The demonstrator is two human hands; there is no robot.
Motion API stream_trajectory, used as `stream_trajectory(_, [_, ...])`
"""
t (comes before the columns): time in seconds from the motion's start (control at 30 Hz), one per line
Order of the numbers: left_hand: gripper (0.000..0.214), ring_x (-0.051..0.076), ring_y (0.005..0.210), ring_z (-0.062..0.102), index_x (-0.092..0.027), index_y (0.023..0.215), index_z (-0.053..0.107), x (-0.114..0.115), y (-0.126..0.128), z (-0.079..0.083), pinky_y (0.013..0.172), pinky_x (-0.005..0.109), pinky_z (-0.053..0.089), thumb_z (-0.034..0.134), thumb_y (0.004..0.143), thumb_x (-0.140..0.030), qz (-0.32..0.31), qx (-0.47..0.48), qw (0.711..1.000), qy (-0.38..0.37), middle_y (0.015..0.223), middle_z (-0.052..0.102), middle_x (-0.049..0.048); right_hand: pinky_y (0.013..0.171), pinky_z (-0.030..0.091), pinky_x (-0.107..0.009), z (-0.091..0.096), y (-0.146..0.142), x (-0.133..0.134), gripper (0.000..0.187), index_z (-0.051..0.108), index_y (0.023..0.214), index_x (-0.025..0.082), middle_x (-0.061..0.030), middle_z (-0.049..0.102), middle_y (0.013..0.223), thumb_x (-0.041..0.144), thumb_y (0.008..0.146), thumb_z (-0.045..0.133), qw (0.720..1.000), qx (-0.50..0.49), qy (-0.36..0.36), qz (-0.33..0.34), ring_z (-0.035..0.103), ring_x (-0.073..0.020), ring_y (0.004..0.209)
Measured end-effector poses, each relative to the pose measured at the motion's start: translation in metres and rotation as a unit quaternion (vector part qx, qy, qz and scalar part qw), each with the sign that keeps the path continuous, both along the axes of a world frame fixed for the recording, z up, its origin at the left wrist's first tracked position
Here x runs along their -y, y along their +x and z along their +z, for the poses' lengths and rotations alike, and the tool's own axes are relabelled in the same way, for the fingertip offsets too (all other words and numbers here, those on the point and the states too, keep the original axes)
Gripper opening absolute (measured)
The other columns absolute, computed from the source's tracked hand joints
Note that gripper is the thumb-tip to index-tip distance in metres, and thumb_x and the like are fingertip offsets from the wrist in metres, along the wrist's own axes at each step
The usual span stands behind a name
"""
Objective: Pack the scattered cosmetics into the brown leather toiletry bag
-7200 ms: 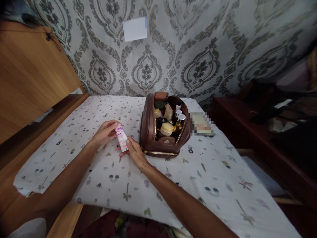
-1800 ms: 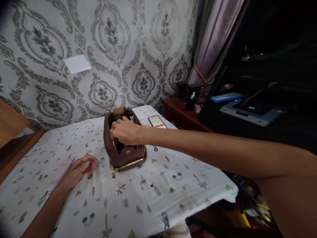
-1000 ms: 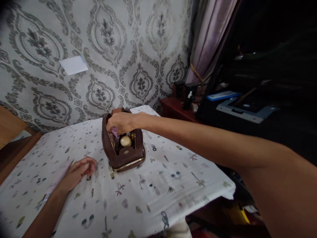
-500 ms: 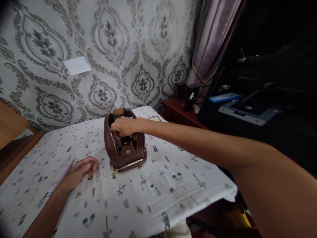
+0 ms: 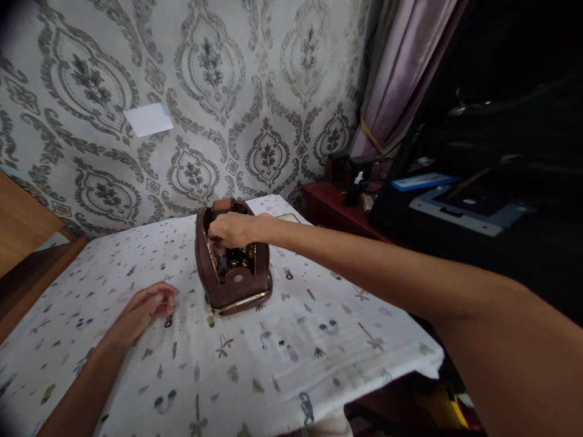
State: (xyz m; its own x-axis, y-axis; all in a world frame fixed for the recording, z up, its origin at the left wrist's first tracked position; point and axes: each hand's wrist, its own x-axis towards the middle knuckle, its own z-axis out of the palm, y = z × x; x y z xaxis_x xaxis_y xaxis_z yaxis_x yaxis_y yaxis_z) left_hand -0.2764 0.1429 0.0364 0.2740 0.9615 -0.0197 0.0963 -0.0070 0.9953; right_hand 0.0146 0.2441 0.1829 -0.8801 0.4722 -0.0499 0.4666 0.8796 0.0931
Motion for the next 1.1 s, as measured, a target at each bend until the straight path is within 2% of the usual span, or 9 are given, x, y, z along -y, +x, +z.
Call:
stream_trajectory(0.17, [0.038, 0.016, 0.064, 0.053, -0.018, 0.093, 0.067, 0.004, -0.019, 0.028, 0.052, 0.024, 0.04, 0.068, 0.081, -0.054, 0.142, -0.02, 0.987, 0.073, 0.074, 0.061, 0.0039, 0.066, 0.034, -0.027, 0.013, 0.015, 0.01, 0.021, 0.071, 0.09, 0.014, -0.0064, 0.069, 0.083, 0.007, 0.088, 0.051, 0.994, -0.106, -0.036, -0.014, 0.056, -0.0157, 0.074])
stream_trajectory(0.3, [0.041, 0.018, 0.067, 0.056, -0.02, 0.091, 0.066, 0.003, -0.051, 0.041, 0.056, 0.026, 0.042, 0.067, 0.075, -0.058, 0.296, -0.192, 0.927, 0.126, 0.077, 0.064, 0.0036, 0.068, 0.034, -0.026, 0.015, 0.024, 0.035, 0.022, 0.069, 0.088, 0.014, -0.0064, 0.067, 0.085, 0.006, 0.089, 0.049, 0.972, -0.225, -0.007, -0.071, 0.056, -0.0164, 0.078])
stream_trajectory(0.43, [0.043, 0.027, 0.08, 0.063, -0.022, 0.089, 0.065, 0.002, -0.073, 0.034, 0.064, 0.032, 0.045, 0.06, 0.075, -0.061, 0.308, -0.431, 0.841, 0.115, 0.087, 0.068, 0.008, 0.067, 0.035, -0.025, -0.005, 0.025, 0.065, 0.018, 0.066, 0.084, 0.016, -0.0025, 0.066, 0.078, 0.014, 0.094, 0.05, 0.936, -0.339, -0.015, -0.095, 0.056, -0.0146, 0.072])
stream_trajectory(0.5, [0.048, 0.03, 0.084, 0.064, -0.022, 0.099, 0.064, 0.004, -0.073, 0.028, 0.062, 0.033, 0.044, 0.054, 0.079, -0.064, 0.302, -0.527, 0.79, 0.083, 0.098, 0.068, 0.0116, 0.065, 0.036, -0.024, -0.022, 0.02, 0.081, 0.02, 0.064, 0.081, 0.016, -0.002, 0.064, 0.073, 0.017, 0.096, 0.05, 0.923, -0.377, -0.021, -0.072, 0.056, -0.0137, 0.068])
stream_trajectory(0.57, [0.055, 0.033, 0.09, 0.065, -0.021, 0.11, 0.062, 0.006, -0.068, 0.025, 0.06, 0.034, 0.044, 0.051, 0.081, -0.066, 0.289, -0.582, 0.759, 0.051, 0.109, 0.066, 0.0159, 0.063, 0.036, -0.024, -0.04, 0.013, 0.097, 0.023, 0.063, 0.08, 0.015, -0.0023, 0.064, 0.071, 0.021, 0.098, 0.049, 0.916, -0.399, -0.023, -0.026, 0.054, -0.0134, 0.065])
stream_trajectory(0.73, [0.058, 0.036, 0.096, 0.067, -0.019, 0.117, 0.057, 0.006, -0.059, 0.028, 0.063, 0.036, 0.044, 0.048, 0.082, -0.065, 0.235, -0.627, 0.741, -0.041, 0.12, 0.065, 0.0189, 0.058, 0.035, -0.026, -0.079, -0.016, 0.128, 0.029, 0.063, 0.079, 0.016, -0.0019, 0.062, 0.066, 0.024, 0.1, 0.045, 0.916, -0.395, -0.035, 0.066, 0.053, -0.0139, 0.06])
stream_trajectory(0.9, [0.049, 0.035, 0.105, 0.065, -0.019, 0.12, 0.054, 0.004, -0.056, 0.033, 0.071, 0.038, 0.046, 0.046, 0.087, -0.054, 0.233, -0.648, 0.717, -0.103, 0.124, 0.065, 0.017, 0.06, 0.039, -0.023, -0.104, -0.049, 0.135, 0.019, 0.065, 0.082, 0.017, -0.0021, 0.064, 0.069, 0.023, 0.096, 0.052, 0.91, -0.38, -0.149, 0.069, 0.057, -0.0136, 0.064])
stream_trajectory(1.0, [0.049, 0.035, 0.108, 0.063, -0.019, 0.122, 0.054, 0.005, -0.055, 0.033, 0.075, 0.038, 0.046, 0.046, 0.087, -0.053, 0.236, -0.647, 0.719, -0.09, 0.123, 0.066, 0.0163, 0.059, 0.039, -0.021, -0.119, -0.071, 0.13, 0.014, 0.067, 0.081, 0.017, -0.0002, 0.064, 0.069, 0.017, 0.09, 0.056, 0.876, -0.408, -0.257, 0.016, 0.056, -0.0114, 0.061])
stream_trajectory(1.1, [0.044, 0.033, 0.103, 0.063, -0.021, 0.117, 0.056, 0.005, -0.057, 0.031, 0.074, 0.036, 0.044, 0.051, 0.084, -0.051, 0.267, -0.616, 0.739, -0.066, 0.114, 0.069, 0.0138, 0.06, 0.042, -0.02, -0.139, -0.091, 0.121, 0.012, 0.068, 0.083, 0.017, 0.0014, 0.064, 0.068, 0.018, 0.087, 0.058, 0.813, -0.442, -0.378, -0.044, 0.056, -0.0102, 0.06])
